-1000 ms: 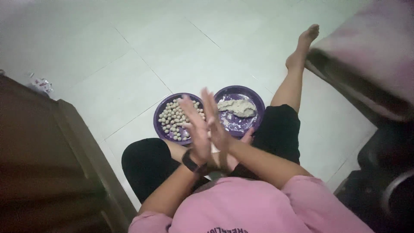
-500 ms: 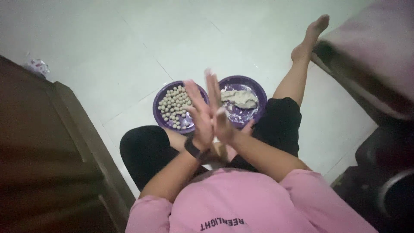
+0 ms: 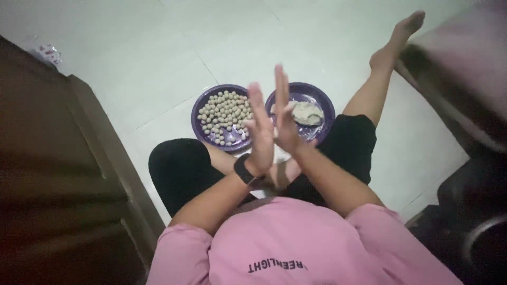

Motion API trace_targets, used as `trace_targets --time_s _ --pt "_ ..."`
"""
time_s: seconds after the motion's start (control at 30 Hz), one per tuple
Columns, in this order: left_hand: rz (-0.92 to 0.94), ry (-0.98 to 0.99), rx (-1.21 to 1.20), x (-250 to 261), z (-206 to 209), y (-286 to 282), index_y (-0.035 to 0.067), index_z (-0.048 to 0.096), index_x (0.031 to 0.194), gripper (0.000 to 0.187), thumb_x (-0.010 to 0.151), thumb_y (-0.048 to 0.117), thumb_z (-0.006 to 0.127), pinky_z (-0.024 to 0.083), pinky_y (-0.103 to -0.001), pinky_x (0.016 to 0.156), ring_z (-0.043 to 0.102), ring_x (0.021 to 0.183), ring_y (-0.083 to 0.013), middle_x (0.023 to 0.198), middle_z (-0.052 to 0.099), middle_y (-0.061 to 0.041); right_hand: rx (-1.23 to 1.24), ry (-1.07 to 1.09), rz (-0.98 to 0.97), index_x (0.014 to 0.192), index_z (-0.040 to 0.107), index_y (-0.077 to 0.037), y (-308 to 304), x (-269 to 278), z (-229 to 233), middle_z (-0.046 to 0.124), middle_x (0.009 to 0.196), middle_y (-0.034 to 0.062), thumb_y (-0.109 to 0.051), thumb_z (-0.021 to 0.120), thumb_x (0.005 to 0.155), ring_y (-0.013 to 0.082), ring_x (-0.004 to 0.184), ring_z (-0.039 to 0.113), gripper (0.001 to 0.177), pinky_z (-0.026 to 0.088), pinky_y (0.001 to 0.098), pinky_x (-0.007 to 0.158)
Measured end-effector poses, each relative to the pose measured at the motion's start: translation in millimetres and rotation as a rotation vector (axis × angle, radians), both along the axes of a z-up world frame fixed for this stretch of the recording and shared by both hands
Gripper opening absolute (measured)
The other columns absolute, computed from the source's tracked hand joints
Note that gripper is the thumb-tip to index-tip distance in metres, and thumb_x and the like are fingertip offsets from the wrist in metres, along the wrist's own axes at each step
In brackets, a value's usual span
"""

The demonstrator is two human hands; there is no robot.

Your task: Pinching small pieces of dough and rolling them into spheres between the palms before placing them in a collection bowl.

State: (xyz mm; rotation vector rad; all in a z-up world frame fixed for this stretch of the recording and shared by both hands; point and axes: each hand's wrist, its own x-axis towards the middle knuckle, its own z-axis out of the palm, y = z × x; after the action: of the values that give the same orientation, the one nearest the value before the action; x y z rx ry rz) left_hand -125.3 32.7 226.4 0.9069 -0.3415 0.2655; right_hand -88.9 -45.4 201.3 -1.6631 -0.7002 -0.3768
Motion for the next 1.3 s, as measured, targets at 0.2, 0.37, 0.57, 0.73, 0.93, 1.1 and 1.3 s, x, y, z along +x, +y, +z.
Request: trace_targets --time_s 0.2,0.37,0.57,0.73,0.93,1.1,1.3 --pt "0.035 0.025 0.234 10 -2 8 0.016 -0.011 0.164 0.084 0.098 0.067 -0.011 -0.015 -0.044 0.128 -0.010 0.160 -0.0267 0.172 -0.015 -0.008 0.071 0.045 0.046 0.167 -0.006 -0.016 -4 1 35 -0.013 0.174 0.0060 -0.072 -0.005 0.099 0.0286 0.159 -0.019 0.088 -0.017 0.0501 0.128" --pt "-0.040 0.049 0.207 -9 -19 -14 0.019 -0.015 0.164 0.077 0.104 0.066 0.000 -0.013 -0.043 0.128 -0.017 0.157 -0.0230 0.171 -0.018 -0.004 0.021 0.142 -0.015 0.167 -0.009 -0.016 -5 -9 34 -0.018 0.173 0.0073 -0.074 -0.008 0.098 0.0354 0.154 -0.029 0.091 -0.023 0.0538 0.124" --pt "-0.106 -0.021 0.128 5 -12 16 0.019 -0.014 0.164 0.082 0.101 0.069 0.002 -0.013 -0.050 0.127 -0.005 0.160 -0.0309 0.172 -0.013 -0.011 0.128 0.087 0.089 0.166 -0.007 -0.015 26 -26 38 -0.018 0.172 0.0094 -0.075 0.000 0.097 0.0388 0.157 -0.016 0.092 -0.015 0.0583 0.126" --pt "-0.034 0.039 0.272 -9 -7 -4 0.013 -0.017 0.162 0.080 0.104 0.062 0.008 -0.013 -0.046 0.126 -0.015 0.156 -0.0300 0.170 -0.019 -0.013 0.011 0.163 -0.055 0.167 -0.006 -0.012 -14 -4 4 -0.018 0.171 0.0106 -0.074 -0.006 0.099 0.0425 0.151 -0.026 0.092 -0.018 0.0579 0.121" --pt "0.028 0.034 0.308 -18 18 1 0.008 -0.018 0.160 0.082 0.101 0.062 -0.001 -0.013 -0.050 0.124 -0.014 0.156 -0.0380 0.169 -0.019 -0.019 0.049 0.152 -0.047 0.165 -0.004 -0.008 -9 -8 5 -0.013 0.171 0.0160 -0.077 0.003 0.098 0.0443 0.152 -0.018 0.097 -0.012 0.0594 0.123" --pt "-0.082 0.178 0.224 -15 6 2 0.012 -0.022 0.159 0.083 0.097 0.064 -0.003 -0.008 -0.058 0.122 -0.011 0.156 -0.0352 0.169 -0.017 -0.016 0.116 0.096 -0.035 0.163 -0.007 -0.008 10 -39 35 -0.012 0.170 0.0180 -0.073 0.004 0.098 0.0431 0.155 -0.012 0.093 -0.011 0.0588 0.124" --pt "0.208 0.069 0.528 -26 20 -7 0.004 -0.003 0.161 0.076 0.108 0.054 0.018 -0.005 -0.060 0.127 -0.015 0.155 -0.0408 0.170 -0.008 -0.021 0.012 -0.023 -0.112 0.165 0.001 -0.006 8 -21 10 -0.005 0.172 0.0158 -0.067 0.003 0.105 0.0349 0.156 -0.009 0.085 -0.011 0.0538 0.125"
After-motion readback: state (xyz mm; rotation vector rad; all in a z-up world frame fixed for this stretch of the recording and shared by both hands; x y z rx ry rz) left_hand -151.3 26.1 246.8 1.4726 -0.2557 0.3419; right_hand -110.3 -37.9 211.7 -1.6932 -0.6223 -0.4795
